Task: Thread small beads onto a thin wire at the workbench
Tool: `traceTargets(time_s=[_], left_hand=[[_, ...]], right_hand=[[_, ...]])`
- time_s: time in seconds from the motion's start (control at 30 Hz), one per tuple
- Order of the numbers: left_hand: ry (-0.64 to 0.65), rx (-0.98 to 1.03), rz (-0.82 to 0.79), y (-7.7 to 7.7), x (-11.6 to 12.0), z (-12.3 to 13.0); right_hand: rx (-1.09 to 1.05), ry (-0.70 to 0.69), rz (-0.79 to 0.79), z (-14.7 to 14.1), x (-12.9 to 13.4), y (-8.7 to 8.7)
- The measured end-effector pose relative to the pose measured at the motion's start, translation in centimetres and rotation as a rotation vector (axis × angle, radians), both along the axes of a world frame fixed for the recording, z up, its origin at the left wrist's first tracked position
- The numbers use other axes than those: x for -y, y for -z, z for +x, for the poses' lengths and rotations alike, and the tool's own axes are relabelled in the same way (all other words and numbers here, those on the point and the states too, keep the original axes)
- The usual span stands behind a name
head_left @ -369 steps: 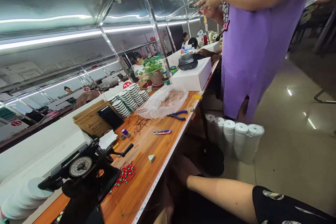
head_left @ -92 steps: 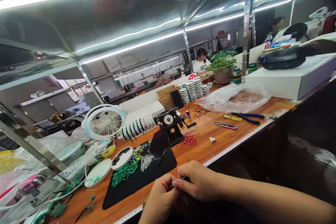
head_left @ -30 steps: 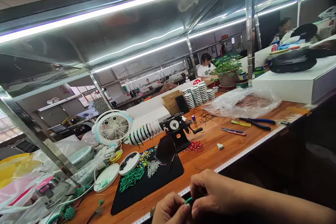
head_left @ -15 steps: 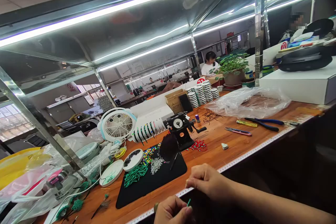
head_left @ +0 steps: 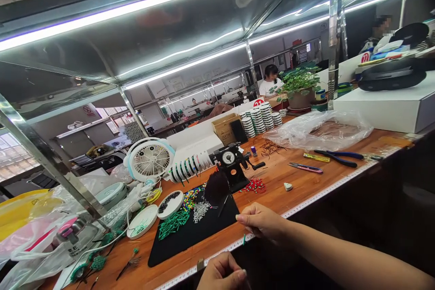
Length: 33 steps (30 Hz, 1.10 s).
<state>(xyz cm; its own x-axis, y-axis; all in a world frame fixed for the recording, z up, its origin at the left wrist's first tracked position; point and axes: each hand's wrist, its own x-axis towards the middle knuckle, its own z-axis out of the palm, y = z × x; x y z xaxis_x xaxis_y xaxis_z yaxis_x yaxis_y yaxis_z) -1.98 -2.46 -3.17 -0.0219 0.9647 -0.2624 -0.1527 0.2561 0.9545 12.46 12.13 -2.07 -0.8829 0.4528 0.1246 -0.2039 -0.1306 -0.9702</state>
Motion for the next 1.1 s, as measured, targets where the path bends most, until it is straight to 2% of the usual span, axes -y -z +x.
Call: traceTargets(time_s=[0.07, 0.13, 0.3, 0.4, 0.57, 0.77, 0.87, 1.0, 1.1], left_hand=[[-0.004, 0.003, -0.009, 0.1, 0.0, 0.1], [-0.001, -0.023, 0.0, -0.2, -0.1, 0.3], [-0.028, -0.079, 0.046, -1.9, -0.4, 1.7], [-0.095, -0.133, -0.001, -2.4, -0.4, 2.5], [-0.072, -0.091, 0.001, -1.7, -0.1, 2.5], [-0.091, -0.151, 0.015, -0.7, 0.0, 1.6], [-0.06, -0.193, 0.03, 0.2, -0.3, 1.1], [-0.065, -0.17, 0.136, 1.9, -0.8, 0.5], [-0.074, -0.154, 0.13, 2.3, -1.0, 0.5]], right_hand=[[-0.001, -0.004, -0.081, 0.0, 0.0, 0.0], [0.017, 0.008, -0.067, 0.0, 0.0, -0.1], [0.113, -0.011, 0.378, -0.1, 0.6, -0.2], [0.153, -0.046, 0.452, 0.0, 1.0, -0.1], [0.135, -0.075, 0.396, -0.1, 0.9, 0.2], [0.031, -0.042, 0.217, -0.3, 0.3, 0.6], [0.03, -0.031, 0.111, -0.2, 0.1, 0.6], [0.0, -0.017, -0.026, 0.0, 0.1, 0.7], [-0.023, -0.012, -0.09, -0.1, 0.1, 0.6]])
